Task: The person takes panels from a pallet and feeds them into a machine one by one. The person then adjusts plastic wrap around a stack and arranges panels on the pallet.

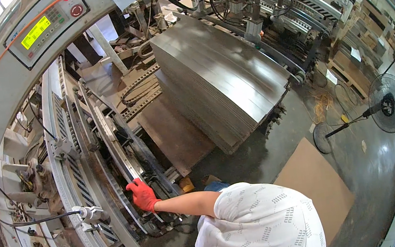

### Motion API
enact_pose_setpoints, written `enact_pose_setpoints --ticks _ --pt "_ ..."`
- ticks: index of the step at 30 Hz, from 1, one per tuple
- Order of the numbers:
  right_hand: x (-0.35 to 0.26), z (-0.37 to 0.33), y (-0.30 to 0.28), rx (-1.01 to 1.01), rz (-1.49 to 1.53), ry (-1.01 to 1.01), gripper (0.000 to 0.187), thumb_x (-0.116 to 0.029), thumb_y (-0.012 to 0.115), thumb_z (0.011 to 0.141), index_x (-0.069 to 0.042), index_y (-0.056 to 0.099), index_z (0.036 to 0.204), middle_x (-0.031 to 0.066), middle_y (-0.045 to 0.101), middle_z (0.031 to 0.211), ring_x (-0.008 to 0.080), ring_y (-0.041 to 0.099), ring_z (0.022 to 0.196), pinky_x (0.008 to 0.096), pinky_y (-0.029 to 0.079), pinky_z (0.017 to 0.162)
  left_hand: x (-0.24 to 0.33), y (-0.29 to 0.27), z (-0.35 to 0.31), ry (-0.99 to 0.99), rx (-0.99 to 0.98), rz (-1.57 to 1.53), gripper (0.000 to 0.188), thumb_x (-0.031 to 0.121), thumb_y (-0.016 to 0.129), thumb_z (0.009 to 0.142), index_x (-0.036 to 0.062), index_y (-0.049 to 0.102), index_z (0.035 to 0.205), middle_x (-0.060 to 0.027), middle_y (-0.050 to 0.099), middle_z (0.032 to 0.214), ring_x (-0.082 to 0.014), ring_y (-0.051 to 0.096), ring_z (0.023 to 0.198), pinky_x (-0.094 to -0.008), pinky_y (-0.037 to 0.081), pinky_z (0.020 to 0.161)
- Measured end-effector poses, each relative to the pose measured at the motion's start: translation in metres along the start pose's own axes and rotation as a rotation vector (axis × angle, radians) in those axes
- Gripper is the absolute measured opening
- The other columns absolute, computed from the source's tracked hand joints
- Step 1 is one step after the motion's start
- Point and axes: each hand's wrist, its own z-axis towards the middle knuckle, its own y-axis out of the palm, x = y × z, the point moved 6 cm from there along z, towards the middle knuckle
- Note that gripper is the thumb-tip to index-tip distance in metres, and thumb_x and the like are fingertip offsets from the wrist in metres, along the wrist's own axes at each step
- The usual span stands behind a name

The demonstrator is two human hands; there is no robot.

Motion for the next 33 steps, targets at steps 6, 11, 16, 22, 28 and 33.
enact_pose_setpoints --ticks 6,11,16,22,28,33 --pt "-0.001 0.0 -0.001 0.02 0.048 -0.029 0.032 0.002 0.058 0.078 -0.014 0.06 0.106 0.0171 0.054 0.111 0.0409 0.057 0.1 0.046 0.05 0.08 0.019 -0.051 0.038 -0.095 -0.253 -0.047 0.073 0.067 0.068 0.076 0.0038 0.062 0.111 -0.0193 0.062 0.097 -0.0426 0.06 0.088 -0.0547 0.049 0.074" --pt "0.005 0.0 0.002 0.012 0.019 0.044 0.034 0.001 0.057 0.079 -0.016 0.061 0.108 0.016 0.053 0.11 0.0405 0.057 0.1 0.0458 0.05 0.08 0.024 -0.067 0.044 -0.196 -0.453 -0.146 0.071 0.062 0.069 0.079 0.003 0.061 0.118 -0.019 0.064 0.101 -0.0399 0.062 0.091 -0.053 0.05 0.076" --pt "0.004 0.002 0.006 0.046 -0.004 -0.093 0.033 0.001 0.055 0.078 -0.015 0.062 0.106 0.0155 0.058 0.103 0.0381 0.058 0.098 0.0462 0.05 0.082 0.016 -0.055 0.041 -0.321 -0.613 -0.343 0.073 0.06 0.066 0.083 0.0045 0.053 0.129 -0.0149 0.059 0.127 -0.0362 0.055 0.115 -0.051 0.043 0.094" --pt "0.007 0.0 0.012 -0.025 0.012 -0.068 0.036 0.003 0.059 0.075 -0.016 0.061 0.106 0.0151 0.051 0.111 0.0379 0.056 0.098 0.0465 0.048 0.08 0.014 -0.064 0.047 -0.332 -0.491 -0.415 0.069 0.054 0.073 0.077 0.0071 0.054 0.124 -0.0141 0.061 0.116 -0.0361 0.056 0.109 -0.0505 0.042 0.092" --pt "-0.005 0.0 0.002 -0.098 -0.022 -0.066 0.036 0.001 0.061 0.074 -0.015 0.06 0.106 0.0156 0.051 0.113 0.037 0.054 0.103 0.0473 0.046 0.084 0.011 -0.062 0.048 -0.318 -0.529 -0.4 0.065 0.045 0.078 0.071 0.0099 0.054 0.12 -0.0134 0.061 0.116 -0.0357 0.057 0.108 -0.0511 0.043 0.09" --pt "-0.038 -0.043 -0.017 -0.214 -0.083 -0.149 0.033 -0.009 0.062 0.074 -0.011 0.061 0.107 0.0113 0.059 0.102 0.0345 0.053 0.1 0.0464 0.042 0.087 0.003 -0.046 0.045 -0.311 -0.521 -0.521 0.062 0.035 0.083 0.067 0.0081 0.056 0.117 -0.0147 0.064 0.111 -0.0365 0.061 0.104 -0.0495 0.048 0.087"
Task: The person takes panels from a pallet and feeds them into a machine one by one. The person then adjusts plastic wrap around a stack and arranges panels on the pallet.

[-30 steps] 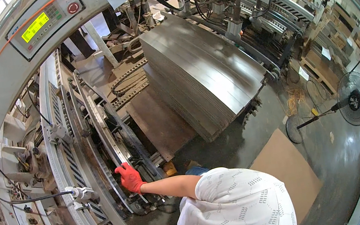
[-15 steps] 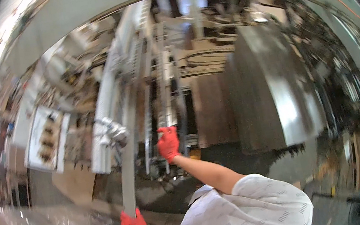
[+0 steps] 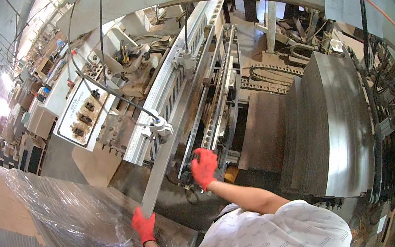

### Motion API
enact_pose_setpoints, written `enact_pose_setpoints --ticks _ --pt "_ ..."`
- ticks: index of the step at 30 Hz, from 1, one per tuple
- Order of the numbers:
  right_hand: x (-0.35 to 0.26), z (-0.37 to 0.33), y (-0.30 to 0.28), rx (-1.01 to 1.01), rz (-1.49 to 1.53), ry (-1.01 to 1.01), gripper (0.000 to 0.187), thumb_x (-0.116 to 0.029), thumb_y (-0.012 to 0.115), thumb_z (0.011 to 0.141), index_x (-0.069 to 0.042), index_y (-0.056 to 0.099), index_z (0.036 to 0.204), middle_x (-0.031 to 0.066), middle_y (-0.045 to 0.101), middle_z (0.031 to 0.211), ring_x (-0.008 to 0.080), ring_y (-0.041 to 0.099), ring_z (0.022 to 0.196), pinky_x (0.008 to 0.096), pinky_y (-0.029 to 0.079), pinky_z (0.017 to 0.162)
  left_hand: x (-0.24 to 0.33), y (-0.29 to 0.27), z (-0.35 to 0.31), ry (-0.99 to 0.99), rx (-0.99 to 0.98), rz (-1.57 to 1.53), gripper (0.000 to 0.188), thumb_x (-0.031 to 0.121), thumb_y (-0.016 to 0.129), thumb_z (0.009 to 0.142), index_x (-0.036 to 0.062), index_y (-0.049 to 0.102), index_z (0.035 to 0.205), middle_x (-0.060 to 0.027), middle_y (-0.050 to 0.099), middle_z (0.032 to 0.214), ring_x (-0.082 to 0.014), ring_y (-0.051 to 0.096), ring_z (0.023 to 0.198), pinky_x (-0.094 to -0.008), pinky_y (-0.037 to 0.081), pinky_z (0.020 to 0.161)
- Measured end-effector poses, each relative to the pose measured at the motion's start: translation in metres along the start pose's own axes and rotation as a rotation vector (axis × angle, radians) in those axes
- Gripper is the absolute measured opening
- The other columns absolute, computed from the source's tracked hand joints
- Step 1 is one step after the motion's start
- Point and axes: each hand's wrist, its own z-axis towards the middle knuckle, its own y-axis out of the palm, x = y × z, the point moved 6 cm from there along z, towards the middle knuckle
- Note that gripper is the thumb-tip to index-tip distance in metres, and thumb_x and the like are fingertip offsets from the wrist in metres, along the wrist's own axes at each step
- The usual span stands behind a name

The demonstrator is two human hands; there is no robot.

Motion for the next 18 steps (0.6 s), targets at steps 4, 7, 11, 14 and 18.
enact_pose_setpoints --ticks 4,7,11,14,18 --pt "-0.028 -0.052 0.027 -0.302 0.553 0.008 0.028 -0.016 0.067 0.082 -0.009 0.061 0.108 0.0104 0.062 0.094 0.0294 0.059 0.083 0.0397 0.048 0.072 -0.012 0.005 0.007 0.007 -0.101 -0.177 0.064 0.028 0.085 0.062 0.0075 0.059 0.117 -0.0161 0.067 0.108 -0.0373 0.063 0.102 -0.0466 0.051 0.084" --pt "-0.011 -0.102 0.085 -1.046 0.723 0.71 0.032 -0.026 0.069 0.09 -0.009 0.059 0.115 0.0067 0.062 0.098 0.0218 0.063 0.079 0.0342 0.049 0.059 -0.006 -0.003 0.004 0.016 -0.161 -0.335 0.067 0.028 0.086 0.059 0.009 0.059 0.118 -0.0166 0.067 0.107 -0.0374 0.064 0.099 -0.0474 0.051 0.082" --pt "-0.004 -0.118 0.105 -1.346 0.909 1.001 0.035 -0.032 0.068 0.093 -0.011 0.062 0.12 0.0023 0.064 0.103 0.0145 0.064 0.084 0.032 0.047 0.055 0.031 -0.025 -0.028 -0.02 -0.219 -0.251 0.067 0.027 0.088 0.055 0.0096 0.06 0.114 -0.0167 0.067 0.103 -0.0378 0.064 0.099 -0.0463 0.051 0.08" --pt "0.005 -0.103 0.091 -1.161 0.911 0.757 0.031 -0.031 0.065 0.096 -0.009 0.064 0.116 0.0 0.064 0.1 0.0107 0.063 0.089 0.0303 0.048 0.061 0.08 -0.044 -0.067 -0.016 -0.23 -0.285 0.069 0.027 0.088 0.055 0.008 0.06 0.115 -0.0162 0.068 0.101 -0.0374 0.065 0.098 -0.0448 0.053 0.079" --pt "0.043 -0.074 0.034 -0.773 0.667 0.713 0.026 -0.029 0.065 0.096 -0.004 0.068 0.099 -0.0026 0.061 0.086 0.0088 0.05 0.078 0.0282 0.044 0.07 0.139 -0.065 -0.078 0.118 -0.315 -0.31 0.074 0.028 0.089 0.056 0.0071 0.059 0.121 -0.0169 0.069 0.102 -0.0368 0.066 0.096 -0.0455 0.053 0.08"
